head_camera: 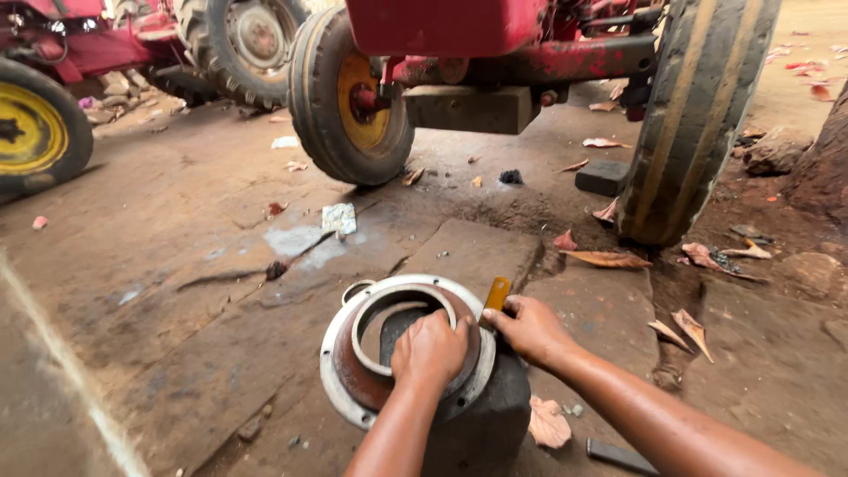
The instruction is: The person cleans a circular metal part, likely a brake drum, using a sanding block and a scraper. They rub the inner and outer surfaces of the part to remove rust and debris, working on the ground in an outdoor setting.
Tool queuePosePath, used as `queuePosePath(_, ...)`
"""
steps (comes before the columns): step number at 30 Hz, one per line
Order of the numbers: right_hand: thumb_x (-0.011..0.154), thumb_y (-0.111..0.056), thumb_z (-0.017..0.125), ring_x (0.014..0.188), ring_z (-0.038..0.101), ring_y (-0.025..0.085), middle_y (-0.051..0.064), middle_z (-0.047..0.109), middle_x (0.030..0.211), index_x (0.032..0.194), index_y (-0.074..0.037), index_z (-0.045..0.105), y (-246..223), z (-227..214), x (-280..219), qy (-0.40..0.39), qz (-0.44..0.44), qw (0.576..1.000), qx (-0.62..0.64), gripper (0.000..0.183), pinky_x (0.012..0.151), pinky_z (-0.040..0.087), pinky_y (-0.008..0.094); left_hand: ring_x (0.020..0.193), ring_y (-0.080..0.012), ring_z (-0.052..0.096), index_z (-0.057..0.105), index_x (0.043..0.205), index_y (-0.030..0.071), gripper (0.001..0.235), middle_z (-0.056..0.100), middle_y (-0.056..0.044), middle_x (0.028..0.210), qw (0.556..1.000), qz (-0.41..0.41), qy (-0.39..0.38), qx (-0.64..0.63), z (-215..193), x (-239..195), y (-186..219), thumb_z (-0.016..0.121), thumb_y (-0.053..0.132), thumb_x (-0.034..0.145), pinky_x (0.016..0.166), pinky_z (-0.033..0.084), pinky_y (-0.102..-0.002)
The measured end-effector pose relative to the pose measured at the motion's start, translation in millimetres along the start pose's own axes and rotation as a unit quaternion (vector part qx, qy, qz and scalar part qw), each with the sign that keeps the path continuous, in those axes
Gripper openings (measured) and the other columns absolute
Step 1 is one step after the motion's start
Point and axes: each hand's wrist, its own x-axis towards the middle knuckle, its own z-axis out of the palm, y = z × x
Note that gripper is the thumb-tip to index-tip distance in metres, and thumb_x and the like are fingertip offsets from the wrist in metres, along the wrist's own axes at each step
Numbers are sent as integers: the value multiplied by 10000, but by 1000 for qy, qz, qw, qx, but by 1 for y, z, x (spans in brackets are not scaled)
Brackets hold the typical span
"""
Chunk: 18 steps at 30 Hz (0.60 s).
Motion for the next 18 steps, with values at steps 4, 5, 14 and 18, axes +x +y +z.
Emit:
queuePosePath(4,896,-423,683,835,766,273,173,790,932,1028,-33,763,-8,16,50,-32,-1,998,-59,420,788,556,410,1200,-377,620,715,1126,129,487,700,-169,1205,1000,20,18,9,-1,1,0,562,550,934,1028,475,-504)
queuePosePath(5,889,-415,688,846,760,274,175,783,945,1033,-36,759,-10,16,57,-23,-24,998,-48,412,792,556,407,1198,-377,622,711,1135,136,483,697,-171,1208,1000,8,7,5,-2,3,1,561,549,935,1026,478,-505)
queuePosePath(14,858,-424,666,885,755,335,179,795,933,1033,-69,747,9,-1,33,-99,-55,994,4,404,793,562,443,1183,-398,626,697,1125,122,489,698,-193,1186,1000,-1,-11,21,-4,6,7,543,551,948,1020,482,-513)
queuePosePath(18,900,-423,653,938,714,376,200,746,985,1046,-58,726,-2,4,44,-23,-117,991,-63,399,808,536,466,1183,-399,626,695,1124,134,485,691,-187,1191,1000,-12,-16,24,-7,2,9,541,557,944,1016,487,-515)
